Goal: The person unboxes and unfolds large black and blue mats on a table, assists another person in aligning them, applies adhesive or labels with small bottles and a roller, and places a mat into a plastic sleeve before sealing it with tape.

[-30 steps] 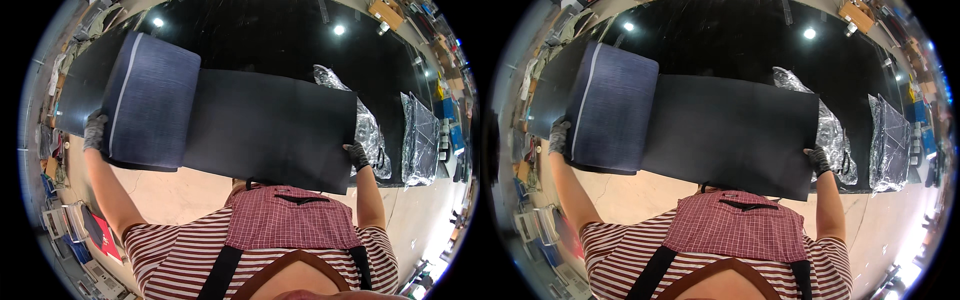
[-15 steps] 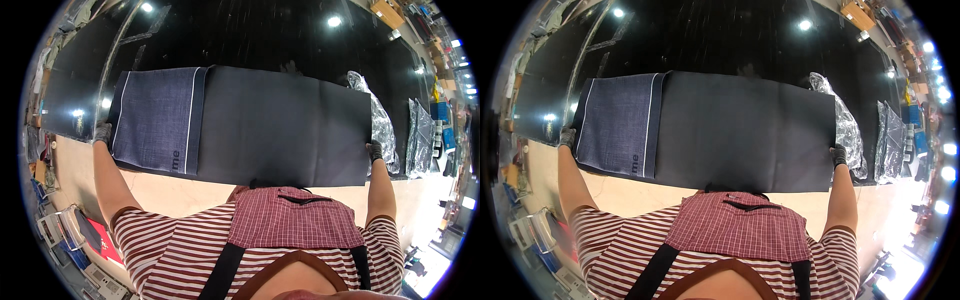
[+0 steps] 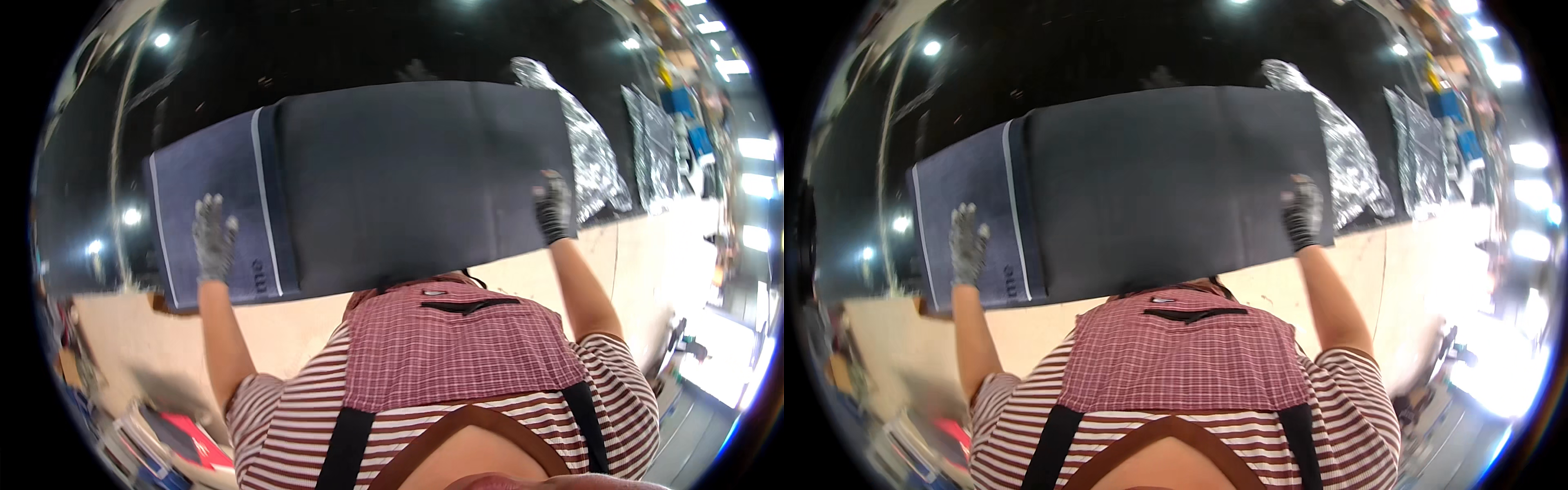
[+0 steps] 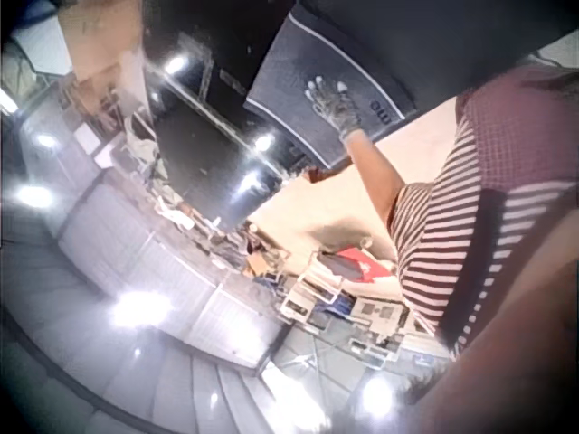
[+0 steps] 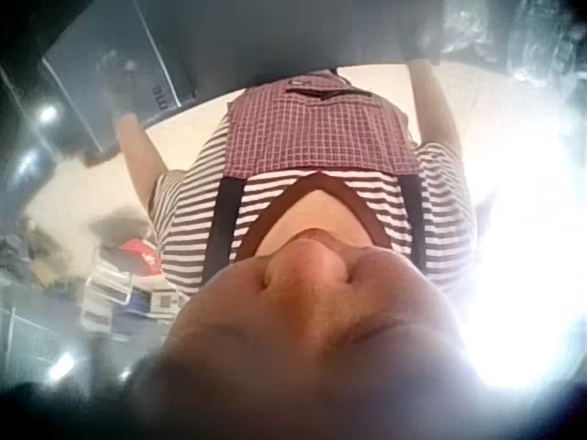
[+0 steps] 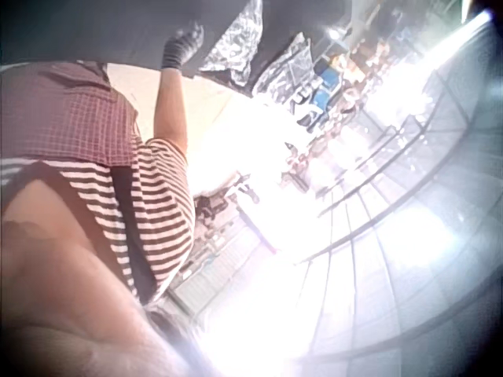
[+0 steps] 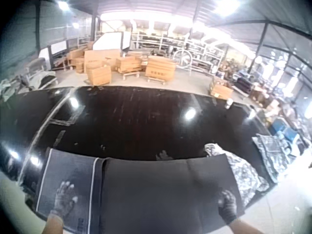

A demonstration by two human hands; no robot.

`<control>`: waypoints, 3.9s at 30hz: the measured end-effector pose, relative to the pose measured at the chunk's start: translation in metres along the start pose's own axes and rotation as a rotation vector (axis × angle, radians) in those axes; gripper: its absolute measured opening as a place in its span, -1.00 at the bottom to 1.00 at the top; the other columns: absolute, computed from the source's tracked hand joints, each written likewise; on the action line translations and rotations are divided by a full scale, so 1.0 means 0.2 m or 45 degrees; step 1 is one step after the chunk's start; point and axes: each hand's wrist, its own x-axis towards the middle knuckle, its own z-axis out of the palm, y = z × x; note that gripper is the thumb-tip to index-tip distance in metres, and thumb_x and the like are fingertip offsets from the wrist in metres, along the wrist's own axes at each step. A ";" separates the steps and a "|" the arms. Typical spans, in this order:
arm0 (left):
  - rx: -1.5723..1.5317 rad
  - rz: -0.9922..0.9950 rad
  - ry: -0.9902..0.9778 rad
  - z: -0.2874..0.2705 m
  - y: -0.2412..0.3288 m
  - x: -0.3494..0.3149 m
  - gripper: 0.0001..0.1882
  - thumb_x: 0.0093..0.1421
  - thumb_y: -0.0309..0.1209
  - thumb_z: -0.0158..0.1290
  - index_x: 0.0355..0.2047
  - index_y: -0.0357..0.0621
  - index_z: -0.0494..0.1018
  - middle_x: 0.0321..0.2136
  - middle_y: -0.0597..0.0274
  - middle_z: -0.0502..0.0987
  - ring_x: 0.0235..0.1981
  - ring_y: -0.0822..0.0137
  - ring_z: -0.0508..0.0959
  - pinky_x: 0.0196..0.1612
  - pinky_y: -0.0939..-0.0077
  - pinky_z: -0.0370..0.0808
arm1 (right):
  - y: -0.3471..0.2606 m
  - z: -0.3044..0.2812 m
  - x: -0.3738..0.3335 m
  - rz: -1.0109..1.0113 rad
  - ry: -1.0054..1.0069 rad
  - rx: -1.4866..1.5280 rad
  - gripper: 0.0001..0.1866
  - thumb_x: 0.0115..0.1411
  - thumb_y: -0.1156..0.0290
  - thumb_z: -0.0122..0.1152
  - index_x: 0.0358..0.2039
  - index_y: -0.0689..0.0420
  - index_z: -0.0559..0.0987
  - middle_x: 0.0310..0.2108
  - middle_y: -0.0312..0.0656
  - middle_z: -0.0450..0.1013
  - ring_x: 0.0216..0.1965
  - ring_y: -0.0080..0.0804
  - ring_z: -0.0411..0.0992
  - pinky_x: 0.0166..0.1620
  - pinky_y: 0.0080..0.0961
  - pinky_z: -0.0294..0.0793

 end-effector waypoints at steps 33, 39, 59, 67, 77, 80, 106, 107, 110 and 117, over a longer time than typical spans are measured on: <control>-0.019 0.356 0.138 -0.10 1.06 -0.12 -0.29 0.16 0.19 -0.28 0.20 0.06 0.07 0.18 0.15 0.06 0.19 0.10 0.02 0.14 -0.06 -0.05 | -0.88 -0.22 -3.53 1.981 -1.002 -0.110 -0.80 -0.08 0.42 0.14 -0.41 0.13 0.64 -0.28 -0.03 0.52 -0.33 -0.16 0.53 -0.31 -0.36 0.51; -0.066 0.436 0.137 -0.06 1.06 -0.08 -0.31 0.16 0.18 -0.26 0.17 0.05 0.10 0.10 0.12 0.14 0.11 0.08 0.10 0.07 -0.04 0.03 | -1.13 0.18 -3.21 1.903 -0.858 0.328 -0.80 -0.07 0.42 0.14 -0.40 0.13 0.63 -0.29 -0.04 0.52 -0.34 -0.17 0.52 -0.31 -0.37 0.51; -0.061 0.480 0.230 -0.03 0.95 -0.02 -0.39 0.15 0.16 -0.17 0.04 0.00 0.22 -0.16 0.00 0.40 -0.17 0.02 0.40 -0.16 0.03 0.29 | -1.08 0.36 -2.61 1.552 -0.836 0.573 -0.80 -0.04 0.42 0.13 -0.39 0.15 0.62 -0.31 -0.07 0.52 -0.36 -0.23 0.51 -0.32 -0.39 0.49; -0.077 0.586 0.571 0.02 0.71 -0.01 -0.41 0.15 0.15 -0.14 -0.01 -0.01 0.26 -0.26 -0.04 0.51 -0.28 -0.01 0.51 -0.25 0.06 0.40 | -1.04 0.38 -2.63 1.449 -0.903 0.555 -0.80 -0.03 0.42 0.12 -0.38 0.15 0.62 -0.32 -0.08 0.52 -0.36 -0.25 0.50 -0.32 -0.40 0.49; -0.112 0.098 0.023 -0.19 0.57 0.04 -0.43 0.05 -0.09 0.01 0.07 0.04 0.26 0.12 0.17 0.23 0.17 0.15 0.17 0.16 -0.02 0.05 | -0.82 0.42 -2.65 1.764 -0.714 0.672 -0.80 -0.02 0.42 0.11 -0.37 0.16 0.61 -0.33 -0.09 0.52 -0.37 -0.27 0.50 -0.33 -0.41 0.48; -0.082 -0.040 -0.074 0.09 0.33 -0.07 -0.34 0.15 0.01 -0.19 0.21 0.02 0.09 0.25 0.13 0.02 0.29 0.10 -0.04 0.25 -0.09 -0.18 | -0.75 0.38 -2.54 1.737 -0.764 0.616 -0.80 -0.01 0.42 0.11 -0.37 0.16 0.61 -0.34 -0.10 0.52 -0.38 -0.28 0.49 -0.33 -0.42 0.48; 0.102 0.516 -0.450 -0.37 -0.31 -0.39 -0.44 0.07 -0.31 0.04 0.12 0.07 0.23 0.12 0.12 0.27 0.16 0.17 0.25 0.17 0.22 0.20 | -0.66 0.20 -2.35 1.604 -0.848 0.548 -0.81 0.03 0.43 0.09 -0.35 0.18 0.60 -0.37 -0.13 0.52 -0.40 -0.35 0.48 -0.34 -0.45 0.46; 0.089 0.382 -0.621 -0.39 -0.29 -0.34 -0.52 0.09 -0.34 -0.01 0.07 0.05 0.28 0.04 0.09 0.34 0.08 0.15 0.33 0.12 0.24 0.27 | -0.66 0.19 -2.36 1.609 -0.847 0.549 -0.81 0.03 0.43 0.09 -0.35 0.18 0.60 -0.37 -0.14 0.52 -0.40 -0.35 0.48 -0.34 -0.45 0.46; 0.018 0.219 -0.666 -0.64 -0.22 -0.06 -0.69 0.14 -0.42 -0.16 -0.11 -0.03 0.43 -0.22 0.03 0.52 -0.16 0.11 0.52 -0.06 0.29 0.43 | -0.65 0.20 -2.37 1.622 -0.830 0.567 -0.81 0.03 0.43 0.09 -0.35 0.18 0.60 -0.38 -0.14 0.52 -0.41 -0.36 0.47 -0.35 -0.45 0.46; 0.439 0.311 0.111 -1.40 -0.16 0.98 -0.73 0.18 -0.43 -0.25 -0.26 -0.12 0.47 -0.31 -0.01 0.53 -0.20 0.04 0.51 -0.07 0.26 0.39 | -0.69 0.26 -2.38 1.634 -0.767 0.617 -0.81 0.04 0.43 0.09 -0.34 0.19 0.59 -0.38 -0.15 0.52 -0.42 -0.38 0.47 -0.35 -0.46 0.46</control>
